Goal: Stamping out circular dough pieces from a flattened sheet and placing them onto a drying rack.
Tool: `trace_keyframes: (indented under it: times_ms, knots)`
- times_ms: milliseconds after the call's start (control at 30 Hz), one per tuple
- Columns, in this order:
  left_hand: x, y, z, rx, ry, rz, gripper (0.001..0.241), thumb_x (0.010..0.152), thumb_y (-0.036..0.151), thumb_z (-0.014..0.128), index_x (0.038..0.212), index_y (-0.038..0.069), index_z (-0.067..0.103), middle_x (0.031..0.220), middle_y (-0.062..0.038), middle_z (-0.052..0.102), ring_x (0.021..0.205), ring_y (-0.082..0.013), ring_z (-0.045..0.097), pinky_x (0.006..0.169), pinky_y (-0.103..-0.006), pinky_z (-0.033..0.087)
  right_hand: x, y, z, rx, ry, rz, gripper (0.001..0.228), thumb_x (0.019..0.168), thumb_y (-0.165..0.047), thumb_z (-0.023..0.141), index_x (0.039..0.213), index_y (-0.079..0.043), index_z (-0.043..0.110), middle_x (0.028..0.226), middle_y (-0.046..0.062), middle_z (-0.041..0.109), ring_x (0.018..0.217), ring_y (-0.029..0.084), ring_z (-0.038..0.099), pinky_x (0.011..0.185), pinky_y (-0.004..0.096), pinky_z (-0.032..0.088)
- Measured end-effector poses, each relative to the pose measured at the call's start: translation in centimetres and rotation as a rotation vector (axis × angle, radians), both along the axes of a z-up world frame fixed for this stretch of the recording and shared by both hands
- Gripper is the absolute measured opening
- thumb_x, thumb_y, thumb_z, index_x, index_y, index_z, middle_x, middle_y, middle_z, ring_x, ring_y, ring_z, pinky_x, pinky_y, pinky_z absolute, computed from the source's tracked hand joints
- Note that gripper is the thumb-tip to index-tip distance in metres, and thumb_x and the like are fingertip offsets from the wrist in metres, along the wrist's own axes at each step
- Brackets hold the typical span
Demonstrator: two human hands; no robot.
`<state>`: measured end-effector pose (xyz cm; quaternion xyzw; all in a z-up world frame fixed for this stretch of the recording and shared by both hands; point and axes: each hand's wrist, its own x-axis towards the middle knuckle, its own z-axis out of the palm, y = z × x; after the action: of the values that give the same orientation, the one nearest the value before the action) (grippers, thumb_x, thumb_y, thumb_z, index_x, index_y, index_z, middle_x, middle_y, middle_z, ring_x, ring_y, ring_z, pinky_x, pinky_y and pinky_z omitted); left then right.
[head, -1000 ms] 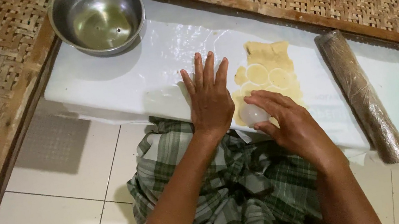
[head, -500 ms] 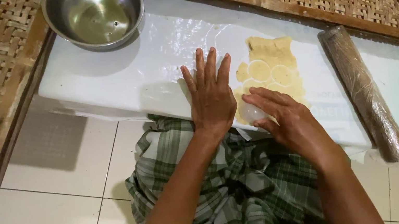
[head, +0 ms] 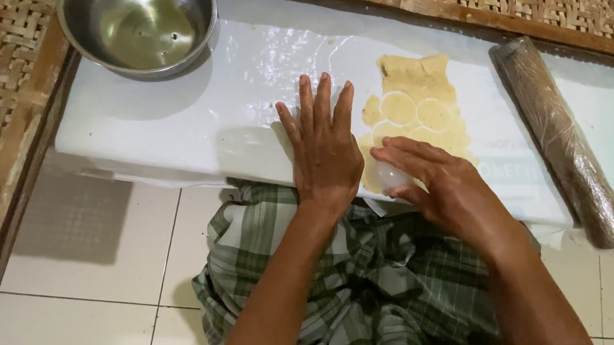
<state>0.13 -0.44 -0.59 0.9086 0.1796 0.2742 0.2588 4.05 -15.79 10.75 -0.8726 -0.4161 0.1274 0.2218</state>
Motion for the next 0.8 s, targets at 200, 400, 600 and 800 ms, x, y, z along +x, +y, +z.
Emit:
trace_keyframes:
  times_ms: [200, 400, 600, 800]
  knots:
    - [0.1, 0.2, 0.1, -0.001, 0.002, 0.001, 0.058, 0.094, 0.002, 0.054, 0.151, 0.011, 0.046, 0.163, -0.014, 0.033, 0.159, -0.0348, 0.016, 0.127, -0.0671, 0.004, 0.2, -0.4, -0.4, 0.06, -0.013, 0.02, 0.059, 0.08, -0.009, 0.079, 0.137, -0.02, 0.064, 0.142, 0.009, 0.064, 0.129, 0.03, 0.062, 0.102, 0.041, 0.053]
    - [0.2, 0.2, -0.6, 0.003, -0.045, -0.001, 0.057, 0.094, 0.0, 0.052, 0.15, 0.011, 0.049, 0.163, -0.015, 0.036, 0.159, -0.0359, 0.017, 0.127, -0.0673, 0.006, 2.3, -4.6, 0.9, 0.22, 0.008, -0.136, 0.059, 0.085, -0.009, 0.076, 0.141, -0.016, 0.06, 0.147, 0.012, 0.059, 0.129, 0.027, 0.062, 0.097, 0.037, 0.061]
    - [0.1, 0.3, 0.0, 0.004, -0.051, -0.016, 0.055, 0.095, 0.005, 0.056, 0.149, 0.008, 0.048, 0.162, -0.017, 0.036, 0.157, -0.0378, 0.018, 0.125, -0.0688, 0.006, 2.9, -10.3, 1.9, 0.089, -0.216, -0.355, 0.06, 0.086, -0.016, 0.077, 0.143, -0.015, 0.059, 0.147, 0.013, 0.06, 0.127, 0.029, 0.065, 0.091, 0.039, 0.062]
    - [0.1, 0.3, 0.2, 0.039, -0.003, -0.002, 0.059, 0.092, 0.002, 0.056, 0.15, 0.01, 0.048, 0.162, -0.015, 0.037, 0.158, -0.0367, 0.019, 0.126, -0.0679, 0.006, 1.1, -9.3, -0.1, 0.028, -0.125, -0.286, 0.062, 0.083, -0.017, 0.078, 0.142, -0.021, 0.06, 0.15, 0.013, 0.057, 0.125, 0.029, 0.063, 0.091, 0.039, 0.061]
